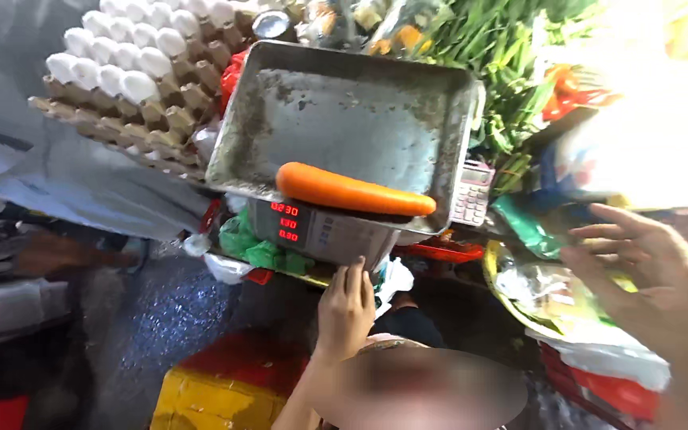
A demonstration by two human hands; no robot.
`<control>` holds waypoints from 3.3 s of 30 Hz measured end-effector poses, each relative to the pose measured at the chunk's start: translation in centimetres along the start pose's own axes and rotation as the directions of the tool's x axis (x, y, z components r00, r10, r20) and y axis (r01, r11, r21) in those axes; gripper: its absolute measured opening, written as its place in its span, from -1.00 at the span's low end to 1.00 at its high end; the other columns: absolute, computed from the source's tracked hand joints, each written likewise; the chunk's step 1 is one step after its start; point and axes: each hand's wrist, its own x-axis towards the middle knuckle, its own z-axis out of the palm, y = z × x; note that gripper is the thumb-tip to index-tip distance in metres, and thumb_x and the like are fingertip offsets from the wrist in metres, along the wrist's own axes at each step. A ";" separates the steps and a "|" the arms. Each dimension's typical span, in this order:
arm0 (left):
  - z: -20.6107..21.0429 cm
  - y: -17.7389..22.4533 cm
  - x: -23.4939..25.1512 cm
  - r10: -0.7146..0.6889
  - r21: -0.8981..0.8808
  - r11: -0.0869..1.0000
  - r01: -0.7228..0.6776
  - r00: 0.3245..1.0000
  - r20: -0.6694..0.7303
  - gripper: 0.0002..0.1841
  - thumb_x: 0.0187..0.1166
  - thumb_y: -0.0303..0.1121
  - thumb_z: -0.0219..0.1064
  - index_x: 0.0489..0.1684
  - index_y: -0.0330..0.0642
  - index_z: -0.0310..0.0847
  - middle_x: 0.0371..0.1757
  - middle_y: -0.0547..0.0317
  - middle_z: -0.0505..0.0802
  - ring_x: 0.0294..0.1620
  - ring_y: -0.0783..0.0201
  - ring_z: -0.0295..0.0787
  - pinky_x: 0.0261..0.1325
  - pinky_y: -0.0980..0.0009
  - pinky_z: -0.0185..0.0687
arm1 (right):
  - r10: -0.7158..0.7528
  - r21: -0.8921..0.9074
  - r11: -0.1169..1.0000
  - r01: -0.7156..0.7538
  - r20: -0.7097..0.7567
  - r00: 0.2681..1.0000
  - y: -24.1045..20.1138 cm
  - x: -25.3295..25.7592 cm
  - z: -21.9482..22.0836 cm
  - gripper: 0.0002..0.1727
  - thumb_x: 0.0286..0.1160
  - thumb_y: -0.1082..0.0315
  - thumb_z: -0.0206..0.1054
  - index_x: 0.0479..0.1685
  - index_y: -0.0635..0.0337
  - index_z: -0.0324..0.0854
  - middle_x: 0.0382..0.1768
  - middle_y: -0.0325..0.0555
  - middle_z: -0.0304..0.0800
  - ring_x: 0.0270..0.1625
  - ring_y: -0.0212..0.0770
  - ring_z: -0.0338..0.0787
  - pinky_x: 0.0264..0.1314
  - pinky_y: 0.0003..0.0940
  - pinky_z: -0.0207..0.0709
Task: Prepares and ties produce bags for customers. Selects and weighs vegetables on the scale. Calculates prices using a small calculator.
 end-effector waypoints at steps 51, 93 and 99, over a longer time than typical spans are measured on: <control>6.7 1.0 0.2 0.459 -0.450 0.851 -0.272 0.802 0.382 -0.68 0.48 -0.08 0.36 -0.30 -0.19 0.82 -0.55 0.24 0.79 -0.55 0.42 0.70 -0.40 0.52 0.68 | 0.333 -0.181 0.939 -0.294 0.249 0.910 8.0 -2.4 17.4 -0.41 0.68 0.19 0.20 0.69 0.15 0.42 -0.12 0.05 0.91 -0.27 0.11 0.92 -0.26 0.12 0.77; 5.2 2.6 -0.7 0.058 -0.080 0.997 -0.010 0.787 0.615 -0.71 0.61 -0.14 0.31 -0.26 -0.13 0.88 -0.38 0.13 0.91 -0.32 0.29 0.82 -0.08 0.46 0.70 | 0.029 -0.195 0.980 0.034 0.311 0.950 6.6 10.9 23.9 -0.48 0.73 0.34 0.10 0.66 0.24 0.45 -0.33 -0.14 0.82 -0.38 -0.12 0.79 -0.42 -0.31 0.59; 5.1 3.7 0.0 -0.003 -0.029 0.999 0.027 0.781 0.625 -0.71 0.59 -0.18 0.32 -0.29 -0.16 0.89 -0.38 0.11 0.91 -0.32 0.29 0.83 -0.07 0.44 0.71 | 0.060 -0.205 0.979 0.009 0.327 0.943 6.8 10.9 24.1 -0.47 0.73 0.34 0.11 0.67 0.25 0.43 -0.30 -0.13 0.85 -0.34 -0.10 0.83 -0.38 -0.29 0.64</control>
